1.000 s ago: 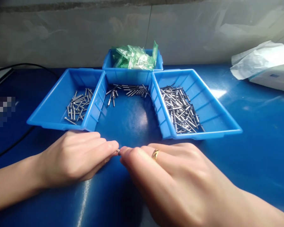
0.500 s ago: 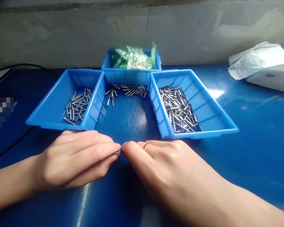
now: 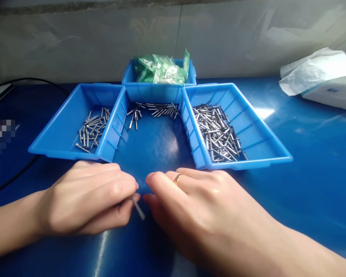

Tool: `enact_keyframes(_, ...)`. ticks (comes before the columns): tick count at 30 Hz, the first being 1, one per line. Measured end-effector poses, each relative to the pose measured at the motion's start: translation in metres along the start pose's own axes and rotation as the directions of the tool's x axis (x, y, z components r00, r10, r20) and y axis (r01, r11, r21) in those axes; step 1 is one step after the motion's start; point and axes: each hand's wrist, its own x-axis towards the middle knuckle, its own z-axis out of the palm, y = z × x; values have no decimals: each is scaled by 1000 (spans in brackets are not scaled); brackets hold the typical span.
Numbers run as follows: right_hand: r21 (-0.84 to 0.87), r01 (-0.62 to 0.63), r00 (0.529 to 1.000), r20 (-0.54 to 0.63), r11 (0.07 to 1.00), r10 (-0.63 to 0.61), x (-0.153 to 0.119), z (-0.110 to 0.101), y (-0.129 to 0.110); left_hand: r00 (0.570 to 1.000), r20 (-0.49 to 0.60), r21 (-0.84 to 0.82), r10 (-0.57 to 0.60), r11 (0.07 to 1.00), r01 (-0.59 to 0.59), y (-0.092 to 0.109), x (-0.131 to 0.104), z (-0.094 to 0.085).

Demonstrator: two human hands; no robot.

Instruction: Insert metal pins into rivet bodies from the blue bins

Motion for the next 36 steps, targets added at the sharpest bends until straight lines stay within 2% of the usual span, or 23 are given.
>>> enact_keyframes(3,20,8,1000,-7,1000,-8,0,1,-2,1000,19,19,-15,1000,15,-1,1,-1)
enact_keyframes(7,5,27,1000,-16,1000,-27,-1,0,-2,1000,-21,46,-9,999,10,-1,2,2)
enact_keyframes(11,-17,1,1000,31,1000,0,0,-1,0,998,-57,64,-25,998,29,0,3,3)
enact_keyframes(15,-38,-9,999,31,999,10,1,-1,1,996,-78,18,-31,999,33,2,2,3)
enact_keyframes(24,-95,10,1000,23,995,-8,0,2,2,1000,-7,-45,12,999,-12,-3,0,4)
enact_keyframes(29,-87,-13,1000,-7,996,12,0,5,0,997,77,-9,-23,1000,23,-1,1,3)
enact_keyframes(36,-87,-4,1000,-25,996,1,-1,2,6,999,27,-42,-30,999,31,0,3,2)
